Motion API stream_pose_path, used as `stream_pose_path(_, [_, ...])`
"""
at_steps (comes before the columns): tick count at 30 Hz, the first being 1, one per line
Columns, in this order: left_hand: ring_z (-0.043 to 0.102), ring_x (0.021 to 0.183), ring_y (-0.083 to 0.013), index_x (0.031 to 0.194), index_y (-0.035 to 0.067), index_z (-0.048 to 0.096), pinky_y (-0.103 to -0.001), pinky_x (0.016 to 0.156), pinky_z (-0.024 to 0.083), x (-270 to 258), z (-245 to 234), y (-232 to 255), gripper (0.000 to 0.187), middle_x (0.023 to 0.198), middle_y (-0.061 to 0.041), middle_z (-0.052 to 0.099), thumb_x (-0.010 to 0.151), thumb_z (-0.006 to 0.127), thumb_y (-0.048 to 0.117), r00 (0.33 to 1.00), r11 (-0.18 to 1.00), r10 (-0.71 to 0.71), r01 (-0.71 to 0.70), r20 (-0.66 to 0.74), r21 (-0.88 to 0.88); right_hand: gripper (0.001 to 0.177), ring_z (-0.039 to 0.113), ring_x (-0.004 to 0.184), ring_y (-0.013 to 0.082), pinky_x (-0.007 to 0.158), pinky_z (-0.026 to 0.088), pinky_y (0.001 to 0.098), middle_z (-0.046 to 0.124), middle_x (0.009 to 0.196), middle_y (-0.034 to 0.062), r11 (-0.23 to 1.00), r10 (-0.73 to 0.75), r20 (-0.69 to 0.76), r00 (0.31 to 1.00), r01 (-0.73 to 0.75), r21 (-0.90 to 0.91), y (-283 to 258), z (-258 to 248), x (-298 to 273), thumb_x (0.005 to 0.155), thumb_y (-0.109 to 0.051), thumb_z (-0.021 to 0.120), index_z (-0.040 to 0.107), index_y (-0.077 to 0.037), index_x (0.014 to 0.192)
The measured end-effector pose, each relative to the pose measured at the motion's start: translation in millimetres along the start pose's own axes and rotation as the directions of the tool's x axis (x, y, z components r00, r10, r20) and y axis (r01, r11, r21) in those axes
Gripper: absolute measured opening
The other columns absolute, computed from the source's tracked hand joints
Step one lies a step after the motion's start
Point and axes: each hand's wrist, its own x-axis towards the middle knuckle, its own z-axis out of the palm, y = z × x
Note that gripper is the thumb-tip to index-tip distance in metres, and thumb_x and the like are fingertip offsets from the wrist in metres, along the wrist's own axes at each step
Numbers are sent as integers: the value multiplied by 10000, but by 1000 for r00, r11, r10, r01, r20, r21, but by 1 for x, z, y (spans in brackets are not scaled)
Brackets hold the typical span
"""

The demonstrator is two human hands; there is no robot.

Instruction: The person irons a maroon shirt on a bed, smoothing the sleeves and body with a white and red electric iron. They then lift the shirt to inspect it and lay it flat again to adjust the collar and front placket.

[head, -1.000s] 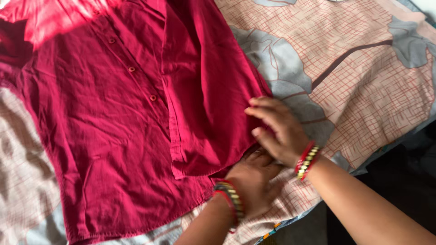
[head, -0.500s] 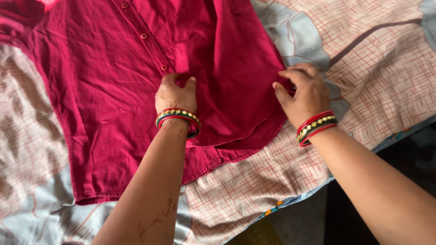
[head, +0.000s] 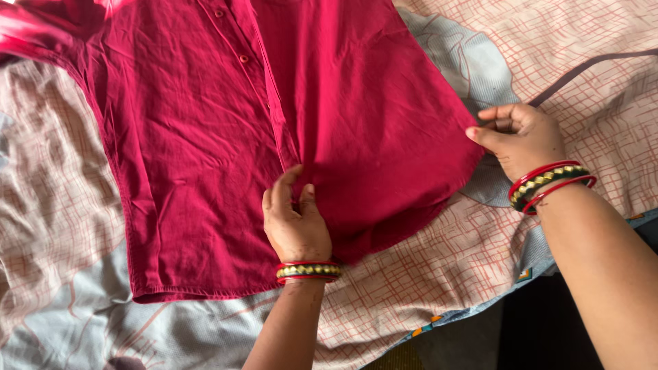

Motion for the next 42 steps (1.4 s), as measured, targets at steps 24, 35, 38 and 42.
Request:
stream_pose_path(24, [578, 1212, -363, 1489, 243, 427, -396, 1044, 509, -4, -63, 48, 824, 1347, -163, 456, 734, 683, 32, 675, 955, -126, -116, 727, 274, 945, 656, 1153, 297, 987, 519, 441, 659, 1279, 170, 685, 217, 152, 964, -39, -728, -76, 0, -30, 731, -360, 903, 448, -134, 1528])
stream_pose_path(35, [238, 1499, -320, 1537, 131, 373, -569, 1195, 146, 98, 50, 39, 709, 1621, -147, 275, 908, 598, 367, 835, 724, 289, -511, 468, 464, 695, 363, 1503, 318, 1203, 264, 489, 392, 1629, 147, 297, -611, 448, 653, 714, -634, -95, 122, 4, 935, -425, 666, 446, -126, 1522])
stream_pose_path(38, [143, 1534, -288, 1567, 119, 320, -559, 1221, 64, 102, 61, 19, 746, 1658, -123, 195, 943, 553, 456, 826, 735, 279, -512, 490, 444, 785, 276, 1513, 325, 1201, 163, 506, 322, 1641, 177, 373, -588, 379, 715, 655, -657, -63, 128, 0, 980, -545, 560, 332, -72, 1563])
stream_pose_path(42, [109, 1548, -314, 1557, 120, 337, -545, 1232, 85, 94, 52, 5, 722, 1679, -147, 158, 953, 557, 450, 825, 748, 325, -523, 463, 408, 859, 213, 1539, 331, 1231, 125, 491, 266, 1652, 216, 517, -468, 186, 864, 438, -735, -39, 103, -9, 1006, -585, 516, 249, -9, 1585])
